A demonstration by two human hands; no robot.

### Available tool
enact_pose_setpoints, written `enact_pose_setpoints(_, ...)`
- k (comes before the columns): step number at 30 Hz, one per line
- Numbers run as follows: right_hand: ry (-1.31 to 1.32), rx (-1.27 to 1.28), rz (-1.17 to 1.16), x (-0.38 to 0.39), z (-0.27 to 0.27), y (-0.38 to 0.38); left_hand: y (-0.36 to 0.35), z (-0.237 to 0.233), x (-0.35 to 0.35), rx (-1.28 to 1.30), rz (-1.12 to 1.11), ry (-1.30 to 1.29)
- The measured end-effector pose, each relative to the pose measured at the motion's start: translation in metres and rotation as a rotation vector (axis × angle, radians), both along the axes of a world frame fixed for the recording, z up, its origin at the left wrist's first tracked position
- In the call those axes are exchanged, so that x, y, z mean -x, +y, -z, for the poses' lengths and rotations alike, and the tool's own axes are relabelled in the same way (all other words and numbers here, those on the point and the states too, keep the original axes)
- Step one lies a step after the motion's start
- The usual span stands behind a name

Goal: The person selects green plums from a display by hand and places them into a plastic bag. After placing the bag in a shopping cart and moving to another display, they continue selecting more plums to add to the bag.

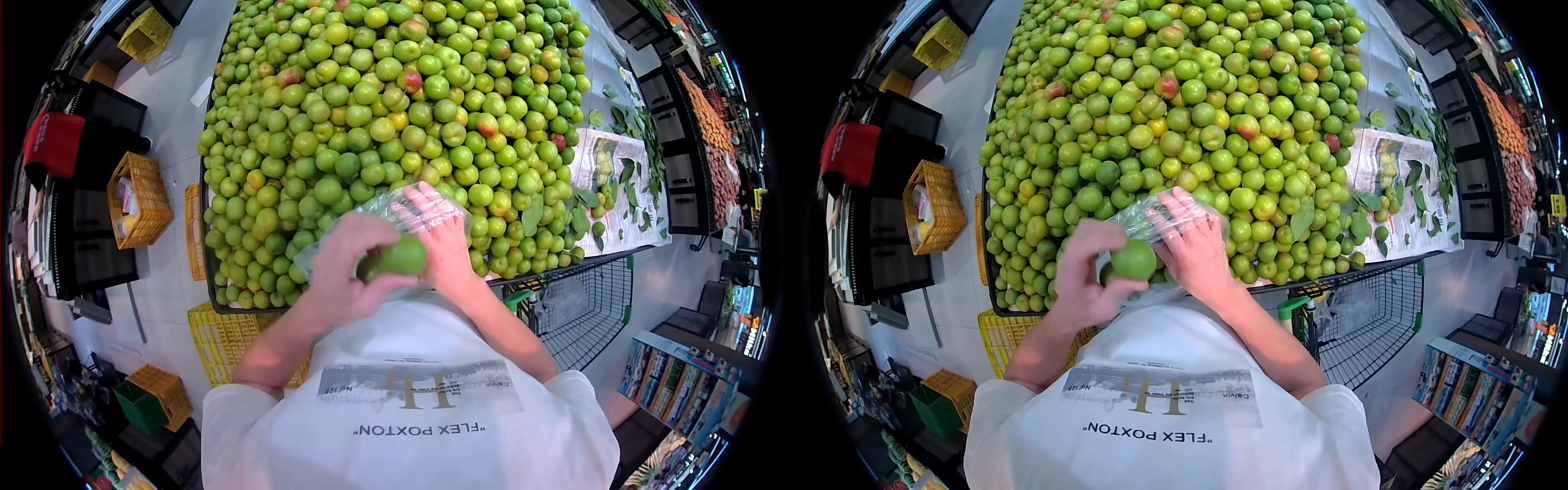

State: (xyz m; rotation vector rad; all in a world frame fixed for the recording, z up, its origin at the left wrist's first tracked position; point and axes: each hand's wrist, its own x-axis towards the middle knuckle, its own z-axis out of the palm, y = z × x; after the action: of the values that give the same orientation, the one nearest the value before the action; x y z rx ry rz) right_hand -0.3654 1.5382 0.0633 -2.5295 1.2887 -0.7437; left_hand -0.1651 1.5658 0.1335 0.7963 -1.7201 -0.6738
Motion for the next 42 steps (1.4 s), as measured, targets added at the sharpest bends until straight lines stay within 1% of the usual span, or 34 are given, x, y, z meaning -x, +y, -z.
enact_pose_setpoints(2, -0.022, 0.019, -0.043, 0.002, 0.0, -0.002, 0.022, 0.012, 0.015, -0.052, 0.04, -0.007)
enact_pose_setpoints(4, -0.036, 0.01, -0.094, 0.005, -0.003, -0.007, 0.033, 0.034, 0.026, -0.042, -0.045, -0.127)
enact_pose_setpoints(5, -0.032, 0.01, -0.098, 0.007, -0.003, -0.007, 0.034, 0.043, 0.027, -0.043, -0.05, -0.122)
enact_pose_setpoints(7, -0.028, 0.008, -0.123, 0.011, -0.003, -0.01, 0.026, 0.062, 0.028, -0.004, -0.232, -0.319)
enact_pose_setpoints(8, 0.01, 0.002, -0.127, 0.013, -0.004, -0.011, 0.024, 0.07, 0.027, -0.031, -0.261, -0.412)
enact_pose_setpoints(9, 0.013, 0.004, -0.134, 0.013, -0.006, -0.012, 0.023, 0.073, 0.029, -0.031, -0.268, -0.409)
enact_pose_setpoints(11, -0.006, 0.052, -0.123, 0.012, -0.01, -0.012, 0.018, 0.076, 0.033, 0.061, -0.426, -0.447)
enact_pose_setpoints(12, -0.004, 0.054, -0.124, 0.013, -0.009, -0.012, 0.015, 0.077, 0.034, 0.062, -0.428, -0.445)
enact_pose_setpoints(14, -0.098, 0.112, -0.126, 0.017, -0.004, -0.012, 0.01, 0.079, 0.034, 0.11, -0.51, -0.394)
enact_pose_setpoints(15, -0.098, 0.113, -0.124, 0.018, -0.002, -0.011, 0.01, 0.082, 0.035, 0.112, -0.508, -0.393)
enact_pose_setpoints(17, -0.216, 0.183, -0.115, 0.021, 0.003, -0.007, 0.013, 0.088, 0.037, 0.129, -0.521, -0.503)
enact_pose_setpoints(18, -0.218, 0.181, -0.115, 0.023, 0.005, -0.004, 0.016, 0.092, 0.037, 0.128, -0.522, -0.505)
enact_pose_setpoints(20, -0.283, 0.227, -0.057, 0.028, 0.006, 0.0, 0.019, 0.099, 0.038, 0.158, -0.491, -0.605)
enact_pose_setpoints(21, -0.284, 0.227, -0.057, 0.03, 0.006, -0.001, 0.019, 0.101, 0.038, 0.159, -0.491, -0.605)
enact_pose_setpoints(23, -0.288, 0.342, 0.147, 0.031, 0.002, -0.002, 0.02, 0.102, 0.037, 0.178, -0.495, -0.63)
enact_pose_setpoints(24, -0.234, 0.37, 0.186, 0.029, -0.012, -0.008, 0.021, 0.102, 0.037, 0.177, -0.492, -0.63)
enact_pose_setpoints(25, -0.234, 0.368, 0.189, 0.03, -0.009, -0.011, 0.021, 0.1, 0.036, 0.162, -0.48, -0.622)
enact_pose_setpoints(27, -0.308, 0.115, 0.135, 0.036, -0.004, -0.016, 0.022, 0.093, 0.033, 0.148, -0.469, -0.615)
enact_pose_setpoints(28, -0.279, 0.016, 0.157, 0.039, -0.008, -0.014, 0.023, 0.087, 0.029, 0.147, -0.44, -0.567)
enact_pose_setpoints(29, -0.279, 0.013, 0.157, 0.038, -0.01, -0.012, 0.026, 0.085, 0.025, 0.143, -0.412, -0.519)
enact_pose_setpoints(30, -0.317, -0.058, 0.183, 0.037, -0.012, -0.011, 0.032, 0.085, 0.02, 0.14, -0.411, -0.52)
enact_pose_setpoints(31, -0.355, -0.129, 0.207, 0.037, -0.013, -0.011, 0.04, 0.086, 0.013, 0.157, -0.501, -0.543)
enact_pose_setpoints(32, -0.354, -0.132, 0.206, 0.037, -0.013, -0.01, 0.048, 0.086, 0.008, 0.174, -0.591, -0.566)
enact_pose_setpoints(33, -0.384, -0.167, 0.241, 0.037, -0.011, -0.008, 0.054, 0.085, 0.004, 0.17, -0.591, -0.567)
enact_pose_setpoints(35, -0.413, -0.204, 0.273, 0.035, -0.013, -0.003, 0.064, 0.082, -0.001, -0.002, -0.814, -0.537)
enact_pose_setpoints(36, -0.365, -0.159, 0.272, 0.034, -0.018, 0.0, 0.067, 0.078, -0.001, -0.111, -0.822, -0.425)
enact_pose_setpoints(37, -0.316, -0.117, 0.271, 0.033, -0.021, 0.003, 0.069, 0.077, -0.003, -0.115, -0.825, -0.426)
enact_pose_setpoints(38, -0.315, -0.12, 0.267, 0.034, -0.019, 0.006, 0.071, 0.077, -0.006, -0.229, -0.786, -0.397)
enact_pose_setpoints(39, -0.368, -0.258, 0.288, 0.037, -0.016, 0.007, 0.072, 0.077, -0.009, -0.339, -0.746, -0.367)
enact_pose_setpoints(40, -0.419, -0.398, 0.311, 0.038, -0.013, 0.008, 0.073, 0.083, -0.011, -0.341, -0.748, -0.367)
enact_pose_setpoints(41, -0.419, -0.401, 0.309, 0.038, -0.011, 0.008, 0.075, 0.094, -0.012, -0.515, -0.655, -0.204)
enact_pose_setpoints(42, -0.589, -0.461, 0.29, 0.037, -0.009, 0.003, 0.071, 0.093, -0.011, -0.681, -0.554, -0.039)
